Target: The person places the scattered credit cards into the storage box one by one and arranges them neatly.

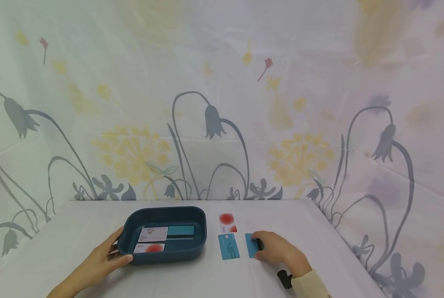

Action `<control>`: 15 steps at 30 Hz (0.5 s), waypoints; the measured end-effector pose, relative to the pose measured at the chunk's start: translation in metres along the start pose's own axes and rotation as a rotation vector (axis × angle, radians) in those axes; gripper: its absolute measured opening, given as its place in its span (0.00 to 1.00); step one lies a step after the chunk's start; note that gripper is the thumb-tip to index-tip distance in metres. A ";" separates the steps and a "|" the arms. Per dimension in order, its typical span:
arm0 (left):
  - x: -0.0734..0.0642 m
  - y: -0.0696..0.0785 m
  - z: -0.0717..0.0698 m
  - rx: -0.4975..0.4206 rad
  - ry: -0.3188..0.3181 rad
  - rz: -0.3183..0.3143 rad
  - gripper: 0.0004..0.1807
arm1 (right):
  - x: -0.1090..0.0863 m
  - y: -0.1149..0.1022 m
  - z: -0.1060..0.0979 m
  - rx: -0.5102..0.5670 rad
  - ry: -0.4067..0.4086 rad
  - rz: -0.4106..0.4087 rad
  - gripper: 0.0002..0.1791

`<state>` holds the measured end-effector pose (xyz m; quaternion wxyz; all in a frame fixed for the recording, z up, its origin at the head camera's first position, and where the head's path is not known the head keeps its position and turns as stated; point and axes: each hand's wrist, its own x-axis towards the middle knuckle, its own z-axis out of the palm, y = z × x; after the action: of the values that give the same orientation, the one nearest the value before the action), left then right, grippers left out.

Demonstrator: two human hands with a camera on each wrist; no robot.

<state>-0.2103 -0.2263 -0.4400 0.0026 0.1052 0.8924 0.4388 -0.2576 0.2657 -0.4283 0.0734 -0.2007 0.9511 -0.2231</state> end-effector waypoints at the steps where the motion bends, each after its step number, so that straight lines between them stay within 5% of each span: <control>1: 0.000 0.000 0.000 0.006 -0.001 -0.003 0.54 | 0.000 0.001 -0.001 0.000 -0.002 0.000 0.26; 15: 0.001 0.000 0.000 0.009 0.003 0.031 0.54 | 0.006 -0.001 0.009 -0.199 0.099 0.122 0.37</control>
<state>-0.2111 -0.2267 -0.4399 -0.0060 0.1186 0.8926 0.4349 -0.2606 0.2587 -0.4360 0.0196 -0.1374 0.9815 -0.1322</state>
